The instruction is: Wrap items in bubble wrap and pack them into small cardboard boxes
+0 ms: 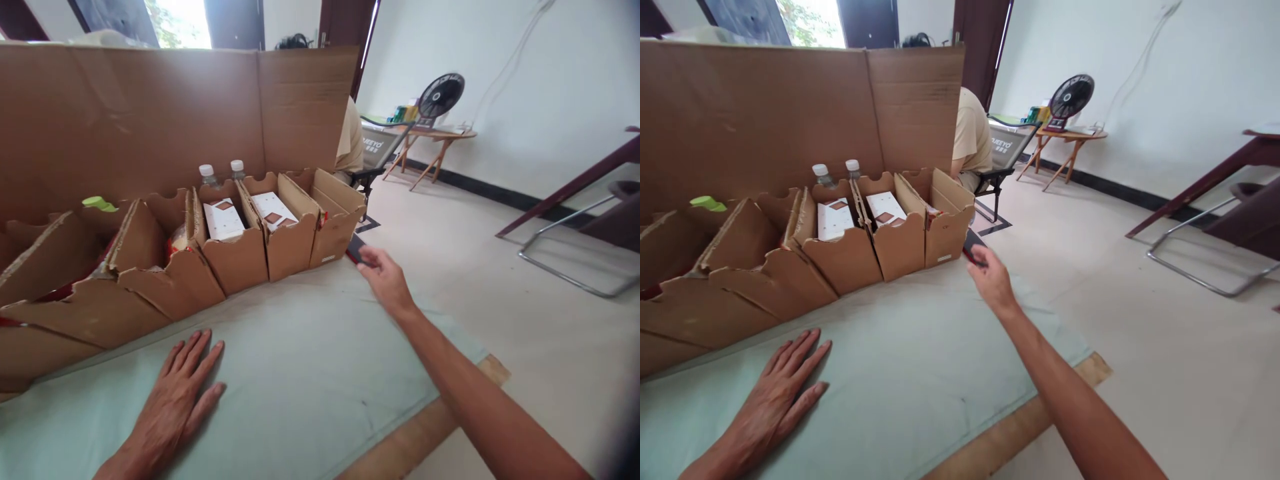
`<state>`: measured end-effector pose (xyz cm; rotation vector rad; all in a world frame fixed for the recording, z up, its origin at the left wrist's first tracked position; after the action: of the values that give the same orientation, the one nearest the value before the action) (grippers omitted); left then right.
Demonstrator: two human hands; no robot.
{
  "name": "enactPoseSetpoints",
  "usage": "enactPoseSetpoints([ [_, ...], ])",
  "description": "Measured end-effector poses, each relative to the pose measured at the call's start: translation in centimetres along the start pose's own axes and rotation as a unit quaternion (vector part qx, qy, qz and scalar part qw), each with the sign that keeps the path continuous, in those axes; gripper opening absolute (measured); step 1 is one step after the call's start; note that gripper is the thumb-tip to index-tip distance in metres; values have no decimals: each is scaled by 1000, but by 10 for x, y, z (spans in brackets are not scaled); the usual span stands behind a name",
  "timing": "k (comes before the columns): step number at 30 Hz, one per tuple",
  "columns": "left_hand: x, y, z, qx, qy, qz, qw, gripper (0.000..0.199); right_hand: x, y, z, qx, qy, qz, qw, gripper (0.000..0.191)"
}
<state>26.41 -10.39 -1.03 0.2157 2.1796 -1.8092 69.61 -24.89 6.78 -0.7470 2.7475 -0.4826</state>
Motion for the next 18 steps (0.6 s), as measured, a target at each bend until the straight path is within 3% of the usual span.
enactPoseSetpoints([
  [2,0,-1,0,-1,3,-5,1000,67,-43,7,6,-21,1,9,1000,61],
  [4,-1,-1,-1,3,-2,-11,1000,68,-70,23,8,-41,-5,-8,999,60],
  [6,-1,-1,-2,8,-10,-18,1000,69,-80,40,11,-56,-14,-33,998,51],
  [9,-1,-2,-2,16,-17,-23,999,71,-74,52,23,-67,-26,-33,997,49],
  [12,0,-4,4,18,-19,-26,999,74,-67,39,39,-54,-24,25,998,47],
  [18,15,-16,12,17,-63,-19,998,75,-75,-9,58,65,23,135,988,45],
])
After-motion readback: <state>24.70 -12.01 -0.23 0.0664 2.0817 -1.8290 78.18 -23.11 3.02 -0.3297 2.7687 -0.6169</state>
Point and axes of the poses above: each hand's wrist, its own x-axis away from the middle knuckle, its own y-axis out of the palm, z = x × y, the point moved 7 cm from there along -x, towards the middle knuckle, and after that the axes turned 12 degrees about y, right-handed, at the moved point
